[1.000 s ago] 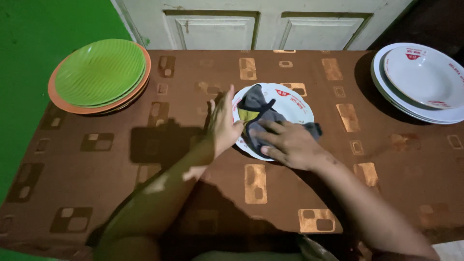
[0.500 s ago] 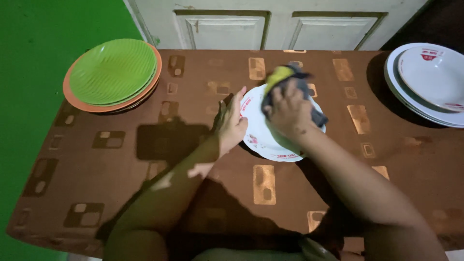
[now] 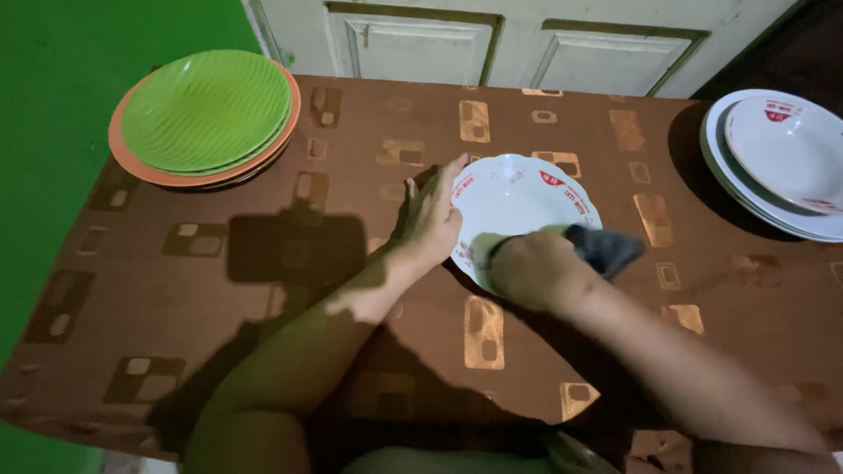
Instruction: Wipe a set of colorful plates clean using a cloth while sitting at a table.
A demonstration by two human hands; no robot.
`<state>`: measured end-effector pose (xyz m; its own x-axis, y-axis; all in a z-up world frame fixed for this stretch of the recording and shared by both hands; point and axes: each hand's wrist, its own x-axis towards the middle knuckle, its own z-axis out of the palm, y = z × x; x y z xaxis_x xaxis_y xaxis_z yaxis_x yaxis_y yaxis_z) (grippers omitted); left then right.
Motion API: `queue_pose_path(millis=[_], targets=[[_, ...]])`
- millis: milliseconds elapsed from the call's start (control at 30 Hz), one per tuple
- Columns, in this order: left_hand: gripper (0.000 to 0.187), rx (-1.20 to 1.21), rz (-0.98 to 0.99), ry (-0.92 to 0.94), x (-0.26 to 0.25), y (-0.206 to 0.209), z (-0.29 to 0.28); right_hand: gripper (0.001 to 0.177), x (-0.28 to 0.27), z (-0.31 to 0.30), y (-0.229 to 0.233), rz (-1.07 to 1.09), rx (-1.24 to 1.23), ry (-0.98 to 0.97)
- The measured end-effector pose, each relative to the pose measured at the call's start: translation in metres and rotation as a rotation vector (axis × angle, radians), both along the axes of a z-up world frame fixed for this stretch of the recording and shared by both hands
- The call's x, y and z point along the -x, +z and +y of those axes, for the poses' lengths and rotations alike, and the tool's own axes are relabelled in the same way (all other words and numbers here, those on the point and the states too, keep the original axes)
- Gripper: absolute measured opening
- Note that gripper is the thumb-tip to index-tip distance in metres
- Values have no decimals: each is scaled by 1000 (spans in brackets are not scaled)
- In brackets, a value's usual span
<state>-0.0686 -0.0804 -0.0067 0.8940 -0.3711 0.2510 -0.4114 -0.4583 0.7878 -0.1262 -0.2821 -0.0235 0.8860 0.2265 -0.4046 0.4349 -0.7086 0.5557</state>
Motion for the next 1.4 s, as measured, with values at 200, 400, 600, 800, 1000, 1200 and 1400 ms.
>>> queue_pose_path(millis=[200, 400, 600, 800, 1000, 1200, 1400], targets=[[57, 127, -88, 1, 0, -15, 0, 57, -67, -52, 64, 344, -1054, -558], [58, 34, -218, 52, -8, -39, -8, 40, -50, -91, 96, -657, -1157, -183], [59, -17, -253, 67, -7, -40, -9, 65, -34, -33, 39, -625, -954, 474], [58, 44, -143, -37, 1, -21, -4, 87, -41, -6, 22, -84, -674, 21], [77, -6, -81, -17, -2, -13, -1, 63, -2, -15, 79, 467, -1165, 164], [82, -91, 26, -23, -14, -34, -2, 37, 10, -58, 95, 529, -1384, 113], [84, -25, 27, -32, -20, -41, -2, 77, -31, -71, 52, -106, -407, 14]])
